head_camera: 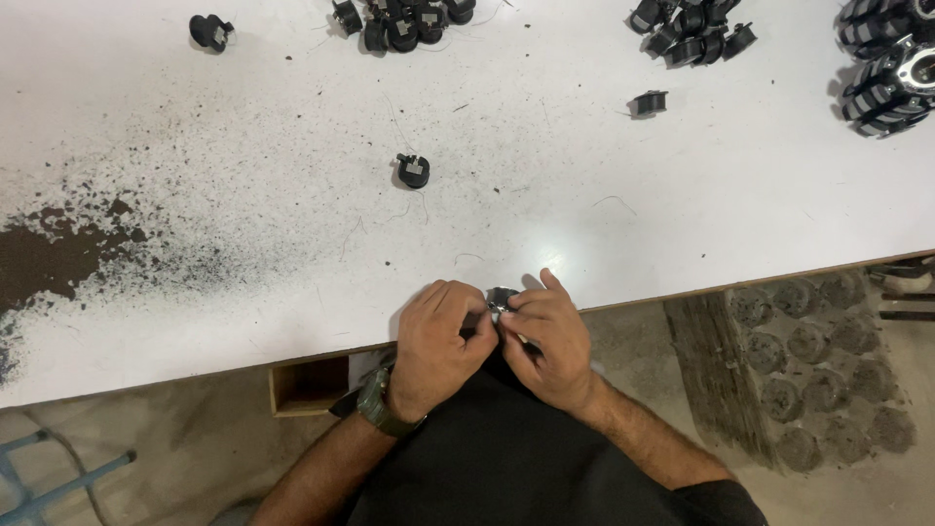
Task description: The person sits at a white workbench and assembles small black plastic components onto metal hub parts, picking pieces one at a time and pressing them into place by hand, setting finished hubs aside and reaching for more parts from piles on the table.
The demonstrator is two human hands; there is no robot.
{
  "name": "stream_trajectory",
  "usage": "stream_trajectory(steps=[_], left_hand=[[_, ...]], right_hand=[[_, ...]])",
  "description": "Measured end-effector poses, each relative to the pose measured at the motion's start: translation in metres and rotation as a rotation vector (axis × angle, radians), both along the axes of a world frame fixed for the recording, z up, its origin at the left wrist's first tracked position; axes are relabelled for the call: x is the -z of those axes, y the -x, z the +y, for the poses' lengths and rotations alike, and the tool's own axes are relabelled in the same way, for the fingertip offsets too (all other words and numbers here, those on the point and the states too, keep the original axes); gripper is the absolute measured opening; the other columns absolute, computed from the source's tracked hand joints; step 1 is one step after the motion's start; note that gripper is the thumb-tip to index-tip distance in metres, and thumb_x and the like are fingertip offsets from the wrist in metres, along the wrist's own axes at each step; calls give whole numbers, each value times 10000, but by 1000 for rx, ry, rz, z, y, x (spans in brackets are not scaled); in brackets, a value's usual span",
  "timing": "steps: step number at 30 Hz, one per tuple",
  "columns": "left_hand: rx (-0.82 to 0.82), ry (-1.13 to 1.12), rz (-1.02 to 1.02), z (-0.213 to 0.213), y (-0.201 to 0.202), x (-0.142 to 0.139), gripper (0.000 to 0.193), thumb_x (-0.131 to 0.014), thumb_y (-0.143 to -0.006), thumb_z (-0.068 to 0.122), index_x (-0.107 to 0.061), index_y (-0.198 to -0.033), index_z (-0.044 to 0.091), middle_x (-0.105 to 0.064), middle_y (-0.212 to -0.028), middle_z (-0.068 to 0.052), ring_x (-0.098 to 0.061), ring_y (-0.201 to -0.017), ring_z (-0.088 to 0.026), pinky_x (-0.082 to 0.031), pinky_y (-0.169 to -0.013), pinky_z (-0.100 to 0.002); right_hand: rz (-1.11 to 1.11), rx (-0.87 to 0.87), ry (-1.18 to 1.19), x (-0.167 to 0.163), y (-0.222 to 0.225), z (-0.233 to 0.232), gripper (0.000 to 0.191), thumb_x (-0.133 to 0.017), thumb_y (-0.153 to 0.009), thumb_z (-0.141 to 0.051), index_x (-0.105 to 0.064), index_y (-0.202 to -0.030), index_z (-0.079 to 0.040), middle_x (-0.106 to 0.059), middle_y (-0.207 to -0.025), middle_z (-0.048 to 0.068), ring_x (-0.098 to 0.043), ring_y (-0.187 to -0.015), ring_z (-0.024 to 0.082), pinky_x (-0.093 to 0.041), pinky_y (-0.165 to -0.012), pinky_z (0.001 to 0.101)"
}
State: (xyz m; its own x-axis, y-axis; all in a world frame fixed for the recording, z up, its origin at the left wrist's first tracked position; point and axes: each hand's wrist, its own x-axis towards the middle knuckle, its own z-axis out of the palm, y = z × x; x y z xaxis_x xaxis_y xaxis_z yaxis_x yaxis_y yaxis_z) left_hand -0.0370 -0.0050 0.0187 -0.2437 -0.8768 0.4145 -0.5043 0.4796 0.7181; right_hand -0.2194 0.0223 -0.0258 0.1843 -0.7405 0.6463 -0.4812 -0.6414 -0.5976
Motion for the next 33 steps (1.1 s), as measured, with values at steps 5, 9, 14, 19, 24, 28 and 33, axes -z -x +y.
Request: stream_trajectory(steps=[5, 9, 14, 19, 24, 28, 33], left_hand=[[59, -70, 25, -5, -1, -5, 137, -718, -809, 64, -640, -921, 57, -691, -904, -64, -668, -828, -243, -549, -731, -380], [-110, 151, -404, -38, -30, -27, 238, -723, -877, 286, -681, -964, 69, -709, -1127, -143, -672, -939, -233, -552, -762, -383], [-264, -320, -670, -109, -49, -52, 551, -745, -871, 559, -677, -1056, 44, -690, -912, -121, -653, -792, -243, -538, -657, -403], [-237, -405, -650, -142, -26, -48, 472, -734, -926, 534, -640, -935, 71, -650, -803, -68, -624, -708, -217, -499, -603, -406], [-73, -215, -427, -99, -17, -34, 223, -759, -898, 312, -647, -955, 128, -678, -810, -9, -621, -721, -162, -506, -590, -345], [-104, -51, -259, -49, 3, -20, 228, -766, -887, 300, -640, -893, 111, -670, -816, -15, -615, -753, -203, -506, -651, -372], [-69, -126, -254, -32, 8, -18, 229, -761, -916, 291, -670, -835, 97, -674, -772, -34, -616, -740, -232, -502, -637, -400]], right_hand=[[69, 45, 20, 0, 7, -16, 317, -789, -831, 45, -631, -1084, -64, -677, -1036, 108, -685, -1095, 277, -355, -1226, 606], [-14, 301, 7, -9, 38, -32, 229, -691, -968, -3, -594, -1164, -68, -682, -1103, 93, -679, -1137, 238, -286, -1312, 614], [-106, 347, -67, -12, 41, -36, 204, -627, -1015, -32, -574, -1209, -64, -648, -1103, 102, -659, -1034, 225, -311, -1295, 614], [-44, 328, -53, -15, 34, -38, 193, -638, -972, 21, -618, -1145, -65, -655, -1086, 86, -648, -1067, 255, -332, -1260, 601], [165, 261, -104, -25, 38, -40, 277, -658, -856, 0, -712, -1087, -145, -579, -1068, 78, -580, -1231, 272, -229, -1299, 590], [295, 155, -146, -32, 27, -34, 373, -774, -815, -184, -700, -1171, -101, -566, -1146, 95, -492, -1279, 311, -134, -1218, 645], [362, 171, -196, -35, 8, -33, 498, -865, -749, -295, -708, -1182, -105, -557, -1151, 95, -485, -1283, 309, -154, -1205, 665]])
